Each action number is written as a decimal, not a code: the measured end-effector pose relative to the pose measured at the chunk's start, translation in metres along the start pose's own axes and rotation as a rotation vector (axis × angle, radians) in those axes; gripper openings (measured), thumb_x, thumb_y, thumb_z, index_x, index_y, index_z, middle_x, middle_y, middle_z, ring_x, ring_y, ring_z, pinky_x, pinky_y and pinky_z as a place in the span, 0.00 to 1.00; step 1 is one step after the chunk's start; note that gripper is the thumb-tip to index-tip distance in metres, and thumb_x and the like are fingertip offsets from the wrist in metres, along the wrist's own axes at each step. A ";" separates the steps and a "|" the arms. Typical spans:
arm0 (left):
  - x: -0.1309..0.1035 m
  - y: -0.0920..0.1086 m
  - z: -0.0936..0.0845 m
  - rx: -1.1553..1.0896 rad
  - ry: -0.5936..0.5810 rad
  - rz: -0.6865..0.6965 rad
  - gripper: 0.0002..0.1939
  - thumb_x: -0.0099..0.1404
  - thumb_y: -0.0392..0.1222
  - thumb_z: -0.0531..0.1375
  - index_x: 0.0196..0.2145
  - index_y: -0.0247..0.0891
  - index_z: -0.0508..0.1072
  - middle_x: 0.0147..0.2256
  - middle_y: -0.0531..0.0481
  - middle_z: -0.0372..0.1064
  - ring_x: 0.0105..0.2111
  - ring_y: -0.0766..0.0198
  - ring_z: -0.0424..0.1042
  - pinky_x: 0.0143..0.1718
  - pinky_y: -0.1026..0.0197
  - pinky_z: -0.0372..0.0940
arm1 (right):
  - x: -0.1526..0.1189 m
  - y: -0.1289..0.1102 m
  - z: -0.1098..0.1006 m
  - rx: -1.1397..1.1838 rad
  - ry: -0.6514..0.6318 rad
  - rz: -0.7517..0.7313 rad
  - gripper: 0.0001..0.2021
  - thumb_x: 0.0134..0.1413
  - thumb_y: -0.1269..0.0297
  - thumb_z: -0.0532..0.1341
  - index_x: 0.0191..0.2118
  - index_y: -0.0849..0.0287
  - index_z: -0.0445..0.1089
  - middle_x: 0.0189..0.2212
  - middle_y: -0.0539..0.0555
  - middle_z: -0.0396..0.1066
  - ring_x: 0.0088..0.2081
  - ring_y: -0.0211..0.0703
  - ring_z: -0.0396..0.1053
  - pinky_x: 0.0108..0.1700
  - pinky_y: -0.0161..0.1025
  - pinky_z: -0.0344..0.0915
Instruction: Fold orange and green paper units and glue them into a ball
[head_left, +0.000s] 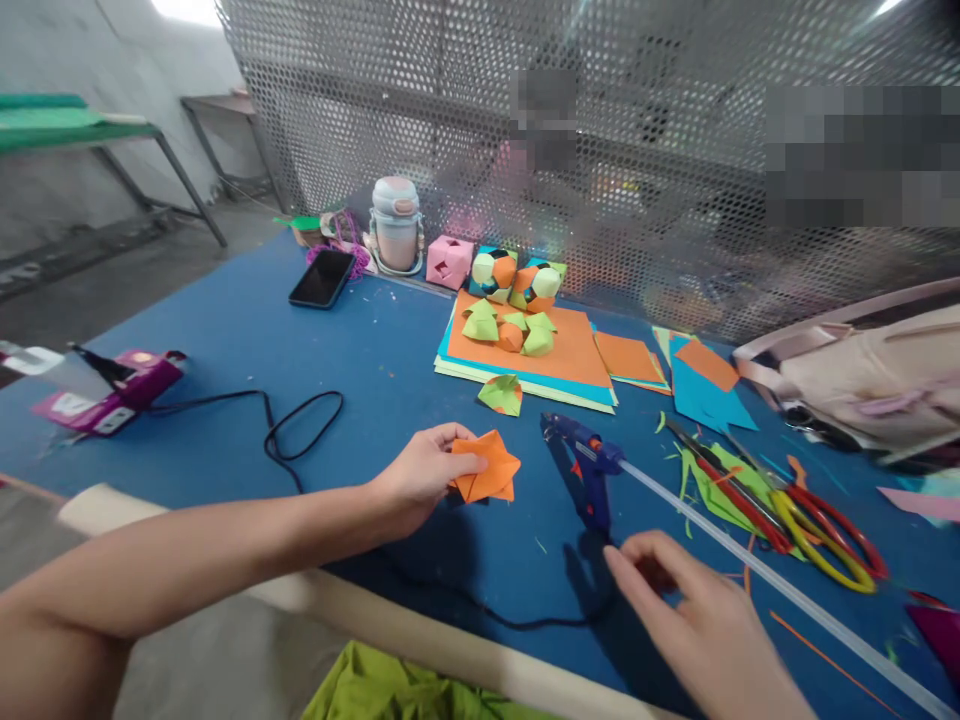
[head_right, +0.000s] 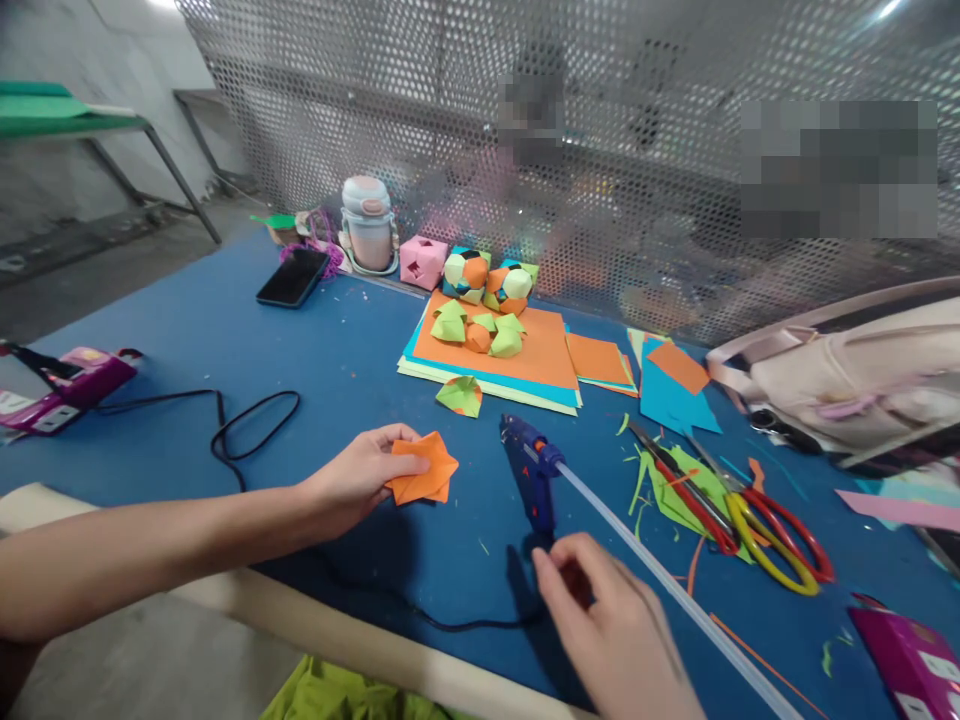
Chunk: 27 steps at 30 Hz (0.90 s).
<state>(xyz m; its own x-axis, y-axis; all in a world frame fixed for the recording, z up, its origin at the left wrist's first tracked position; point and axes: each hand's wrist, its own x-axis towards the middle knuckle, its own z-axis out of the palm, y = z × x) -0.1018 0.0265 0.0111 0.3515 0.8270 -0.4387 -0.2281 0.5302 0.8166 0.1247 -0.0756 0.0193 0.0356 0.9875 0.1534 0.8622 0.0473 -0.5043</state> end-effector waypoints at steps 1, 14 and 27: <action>-0.001 -0.001 0.002 -0.002 0.001 -0.002 0.13 0.43 0.35 0.64 0.25 0.37 0.62 0.22 0.52 0.71 0.21 0.64 0.72 0.21 0.67 0.59 | -0.003 -0.009 0.002 0.082 -0.006 -0.041 0.13 0.55 0.54 0.54 0.25 0.55 0.62 0.19 0.47 0.64 0.20 0.37 0.63 0.24 0.33 0.61; -0.007 -0.010 0.005 0.188 0.014 0.122 0.09 0.45 0.37 0.63 0.25 0.35 0.65 0.21 0.58 0.65 0.22 0.72 0.63 0.24 0.69 0.56 | 0.055 -0.057 0.054 0.671 -0.070 0.099 0.10 0.52 0.57 0.58 0.30 0.60 0.67 0.23 0.50 0.67 0.25 0.37 0.65 0.27 0.33 0.64; -0.013 -0.002 0.006 0.410 -0.013 0.175 0.07 0.52 0.41 0.58 0.25 0.33 0.69 0.20 0.56 0.62 0.21 0.72 0.59 0.23 0.68 0.54 | 0.048 -0.052 0.055 0.564 0.024 -0.044 0.04 0.53 0.66 0.57 0.32 0.59 0.68 0.23 0.49 0.67 0.24 0.36 0.65 0.26 0.32 0.64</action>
<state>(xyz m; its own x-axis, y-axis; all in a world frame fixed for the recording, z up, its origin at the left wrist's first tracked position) -0.1006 0.0137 0.0179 0.3515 0.8938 -0.2785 0.0930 0.2626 0.9604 0.0538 -0.0225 0.0063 0.0229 0.9795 0.2001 0.4603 0.1674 -0.8719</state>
